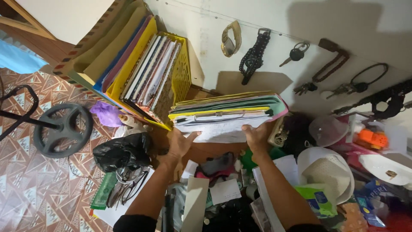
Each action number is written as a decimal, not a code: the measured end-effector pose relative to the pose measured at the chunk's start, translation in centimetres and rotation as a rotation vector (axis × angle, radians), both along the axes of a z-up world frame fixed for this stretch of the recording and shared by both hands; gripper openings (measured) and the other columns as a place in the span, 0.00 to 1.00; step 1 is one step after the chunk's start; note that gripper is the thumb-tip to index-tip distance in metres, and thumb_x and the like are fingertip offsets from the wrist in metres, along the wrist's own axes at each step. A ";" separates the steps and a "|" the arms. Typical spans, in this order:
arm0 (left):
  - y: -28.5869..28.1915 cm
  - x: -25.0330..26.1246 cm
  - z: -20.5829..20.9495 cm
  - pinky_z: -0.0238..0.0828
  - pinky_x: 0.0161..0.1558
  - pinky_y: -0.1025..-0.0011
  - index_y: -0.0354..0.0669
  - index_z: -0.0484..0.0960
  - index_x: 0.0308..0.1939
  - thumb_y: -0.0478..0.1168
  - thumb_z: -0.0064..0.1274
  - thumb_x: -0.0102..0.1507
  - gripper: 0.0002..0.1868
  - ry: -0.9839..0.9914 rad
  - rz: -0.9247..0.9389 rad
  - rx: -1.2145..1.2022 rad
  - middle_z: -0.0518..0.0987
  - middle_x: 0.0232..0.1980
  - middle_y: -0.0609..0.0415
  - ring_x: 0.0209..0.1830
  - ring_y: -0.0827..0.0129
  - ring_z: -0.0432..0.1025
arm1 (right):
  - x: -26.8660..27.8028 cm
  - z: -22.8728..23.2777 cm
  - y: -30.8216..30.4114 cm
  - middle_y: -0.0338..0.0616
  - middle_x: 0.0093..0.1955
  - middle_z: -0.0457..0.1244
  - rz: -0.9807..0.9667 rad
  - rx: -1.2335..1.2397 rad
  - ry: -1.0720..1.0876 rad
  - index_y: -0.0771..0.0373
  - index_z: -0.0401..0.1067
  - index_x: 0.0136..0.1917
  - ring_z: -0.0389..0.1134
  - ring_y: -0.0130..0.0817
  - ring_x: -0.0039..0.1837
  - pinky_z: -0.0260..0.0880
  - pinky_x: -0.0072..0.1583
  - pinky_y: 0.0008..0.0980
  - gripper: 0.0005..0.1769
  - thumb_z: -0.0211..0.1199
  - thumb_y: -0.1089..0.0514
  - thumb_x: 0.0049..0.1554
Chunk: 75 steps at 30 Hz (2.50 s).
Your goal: Sort and organize documents, photos, and personal items on a cluttered desk.
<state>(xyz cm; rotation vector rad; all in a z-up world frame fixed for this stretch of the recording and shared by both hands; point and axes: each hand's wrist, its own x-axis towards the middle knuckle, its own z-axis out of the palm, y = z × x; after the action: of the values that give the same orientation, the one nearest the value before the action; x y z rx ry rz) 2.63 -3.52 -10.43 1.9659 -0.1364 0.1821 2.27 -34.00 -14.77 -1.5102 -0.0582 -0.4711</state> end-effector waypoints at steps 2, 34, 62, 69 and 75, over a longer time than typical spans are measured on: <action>0.0 -0.1 -1.1 0.76 0.55 0.68 0.31 0.73 0.61 0.43 0.73 0.54 0.37 0.027 0.010 -0.077 0.84 0.52 0.47 0.50 0.65 0.77 | -0.2 2.9 -0.3 0.41 0.61 0.62 0.125 0.008 0.030 0.69 0.63 0.67 0.64 0.34 0.61 0.65 0.65 0.33 0.37 0.74 0.51 0.52; -11.5 -12.7 3.3 0.72 0.57 0.62 0.29 0.61 0.64 0.30 0.66 0.54 0.39 0.367 0.415 -0.544 0.76 0.57 0.40 0.55 0.59 0.73 | 8.8 14.0 -3.4 0.47 0.58 0.71 0.611 -0.629 0.849 0.62 0.61 0.73 0.75 0.38 0.56 0.72 0.62 0.36 0.50 0.78 0.54 0.40; -15.6 -5.0 -7.8 0.70 0.56 0.64 0.33 0.67 0.64 0.41 0.59 0.63 0.29 0.627 0.620 -0.898 0.76 0.59 0.45 0.55 0.60 0.71 | 19.4 -1.5 -2.0 0.59 0.74 0.58 0.606 -1.157 0.574 0.63 0.62 0.73 0.57 0.51 0.76 0.57 0.72 0.42 0.46 0.76 0.50 0.46; -16.0 -3.9 -9.9 0.69 0.29 0.64 0.31 0.74 0.50 0.42 0.62 0.64 0.19 0.715 0.643 -1.070 0.77 0.39 0.49 0.33 0.65 0.72 | 8.6 4.4 -7.1 0.57 0.60 0.69 0.105 -0.904 0.262 0.65 0.75 0.63 0.72 0.48 0.60 0.69 0.64 0.41 0.20 0.65 0.55 0.59; -16.0 -1.9 -7.2 0.64 0.24 0.65 0.42 0.76 0.47 0.41 0.59 0.62 0.13 0.789 0.634 -1.111 0.76 0.37 0.54 0.29 0.66 0.71 | -4.6 5.2 -12.1 0.55 0.48 0.71 0.191 -1.001 0.828 0.65 0.79 0.50 0.73 0.45 0.49 0.73 0.52 0.44 0.10 0.64 0.60 0.56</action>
<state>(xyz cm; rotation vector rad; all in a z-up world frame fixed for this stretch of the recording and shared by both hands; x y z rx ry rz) 0.69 -19.48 -17.66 0.7956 0.9214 -0.1152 -2.30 -46.05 -9.54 -2.5434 0.2456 0.4533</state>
